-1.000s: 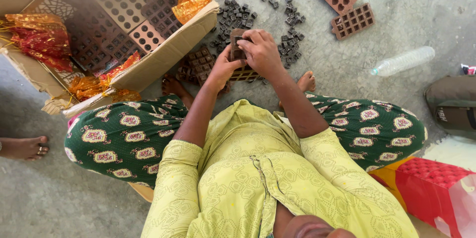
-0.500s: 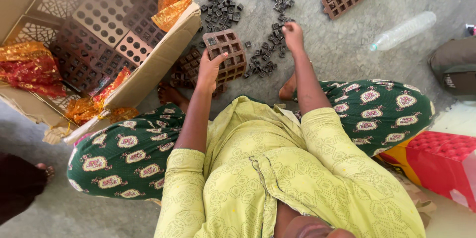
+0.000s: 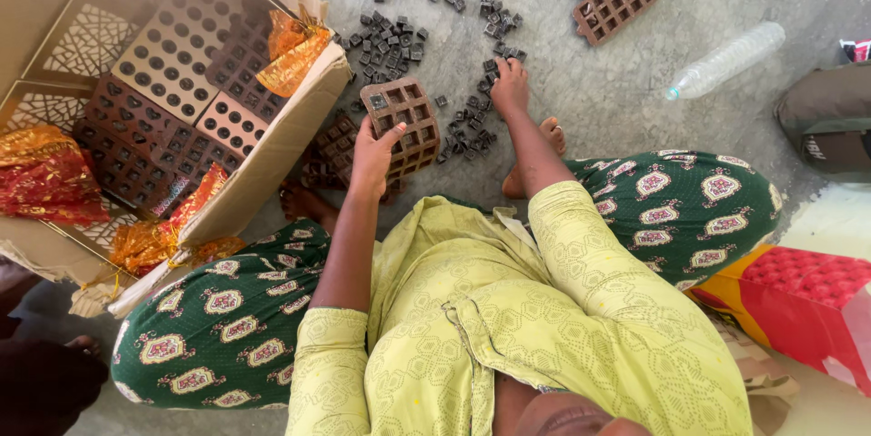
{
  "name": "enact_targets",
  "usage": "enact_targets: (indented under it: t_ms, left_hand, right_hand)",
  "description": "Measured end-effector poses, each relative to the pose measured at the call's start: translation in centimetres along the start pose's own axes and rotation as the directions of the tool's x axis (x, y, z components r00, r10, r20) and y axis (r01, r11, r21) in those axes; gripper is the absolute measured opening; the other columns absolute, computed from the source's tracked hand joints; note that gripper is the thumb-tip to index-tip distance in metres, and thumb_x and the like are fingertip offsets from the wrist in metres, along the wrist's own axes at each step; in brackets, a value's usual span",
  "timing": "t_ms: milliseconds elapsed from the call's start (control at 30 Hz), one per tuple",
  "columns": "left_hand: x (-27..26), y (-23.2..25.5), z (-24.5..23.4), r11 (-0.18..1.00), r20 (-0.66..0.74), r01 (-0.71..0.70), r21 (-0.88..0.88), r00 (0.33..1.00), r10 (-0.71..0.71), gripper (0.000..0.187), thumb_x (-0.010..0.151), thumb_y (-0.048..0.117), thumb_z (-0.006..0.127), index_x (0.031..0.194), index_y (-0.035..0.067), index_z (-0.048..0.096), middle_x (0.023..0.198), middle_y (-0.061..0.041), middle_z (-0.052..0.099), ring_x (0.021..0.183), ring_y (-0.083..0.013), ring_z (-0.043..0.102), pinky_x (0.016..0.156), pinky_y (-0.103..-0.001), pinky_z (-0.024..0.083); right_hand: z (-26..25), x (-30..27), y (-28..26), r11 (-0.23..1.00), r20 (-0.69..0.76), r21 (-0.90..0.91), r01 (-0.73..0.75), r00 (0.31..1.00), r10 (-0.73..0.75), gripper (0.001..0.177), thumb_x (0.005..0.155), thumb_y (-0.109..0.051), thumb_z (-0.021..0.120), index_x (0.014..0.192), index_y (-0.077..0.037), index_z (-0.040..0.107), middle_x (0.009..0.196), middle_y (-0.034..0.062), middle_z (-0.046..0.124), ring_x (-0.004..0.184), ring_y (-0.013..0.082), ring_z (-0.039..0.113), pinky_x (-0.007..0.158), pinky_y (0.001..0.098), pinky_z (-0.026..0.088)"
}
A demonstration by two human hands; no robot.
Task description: The person sits on the floor and places small dark square pieces into the cavities of a brown rectangular mold. They repeatedly pick up pieces from the floor and insert them into the mold, then place the filled mold into a cardboard box.
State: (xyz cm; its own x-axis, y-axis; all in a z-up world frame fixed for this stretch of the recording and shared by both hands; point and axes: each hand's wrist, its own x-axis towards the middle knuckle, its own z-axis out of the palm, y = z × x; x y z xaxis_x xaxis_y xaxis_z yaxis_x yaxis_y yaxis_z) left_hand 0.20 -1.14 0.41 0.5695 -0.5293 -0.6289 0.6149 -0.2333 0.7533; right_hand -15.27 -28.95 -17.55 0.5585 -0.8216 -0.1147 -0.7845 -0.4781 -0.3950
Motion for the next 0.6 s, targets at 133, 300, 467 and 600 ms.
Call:
enact_targets:
  t_ms: [133,300,467,600]
  left_hand:
    - [0.7,-0.3,0.1,1.0,0.008,-0.017,0.005,1.0,0.017,0.055,0.091,0.012,0.073,0.142,0.006,0.052,0.132,-0.011,0.067,0.119,-0.0226,0.064,0.1,-0.04,0.054]
    - [1.4,-0.5,0.0,0.999,0.017,-0.029,0.014,0.999,0.029,0.053,0.092,0.011,0.073,0.141,0.005,0.053,0.131,-0.011,0.068,0.119,-0.0215,0.065,0.101,-0.038,0.052]
    - [1.6,-1.1,0.0,0.999,0.044,-0.051,-0.013,0.998,0.051,0.052,0.092,0.011,0.073,0.14,0.004,0.055,0.13,-0.01,0.068,0.118,-0.0205,0.064,0.102,-0.038,0.051]
    - [1.6,-1.3,0.0,0.997,0.051,-0.071,-0.02,0.996,0.071,0.052,0.092,0.011,0.073,0.14,0.005,0.055,0.131,-0.01,0.068,0.119,-0.0202,0.064,0.103,-0.037,0.05]
  right_hand:
    - [0.0,1.5,-0.3,0.99,0.15,-0.144,-0.001,0.988,0.023,0.063,0.086,-0.002,0.068,0.145,-0.02,0.055,0.142,0.0148,0.048,0.127,0.0405,0.048,0.099,0.0497,0.046]
    - [0.8,1.6,-1.3,0.993,0.278,-0.118,-0.015,0.959,0.048,0.05,0.088,-0.012,0.075,0.136,-0.015,0.061,0.135,0.0146,0.054,0.126,0.038,0.054,0.103,0.0483,0.048]
    - [2.1,0.5,-2.7,0.996,0.436,0.09,-0.004,0.899,-0.036,0.042,0.087,-0.014,0.077,0.127,-0.013,0.067,0.123,0.0115,0.061,0.111,0.0317,0.062,0.094,0.0432,0.053]
    - [2.1,-0.2,-2.3,0.791,0.508,0.549,-0.271,0.86,-0.058,0.039,0.086,-0.009,0.073,0.125,-0.008,0.069,0.106,0.0087,0.072,0.096,0.0243,0.068,0.085,0.0393,0.059]
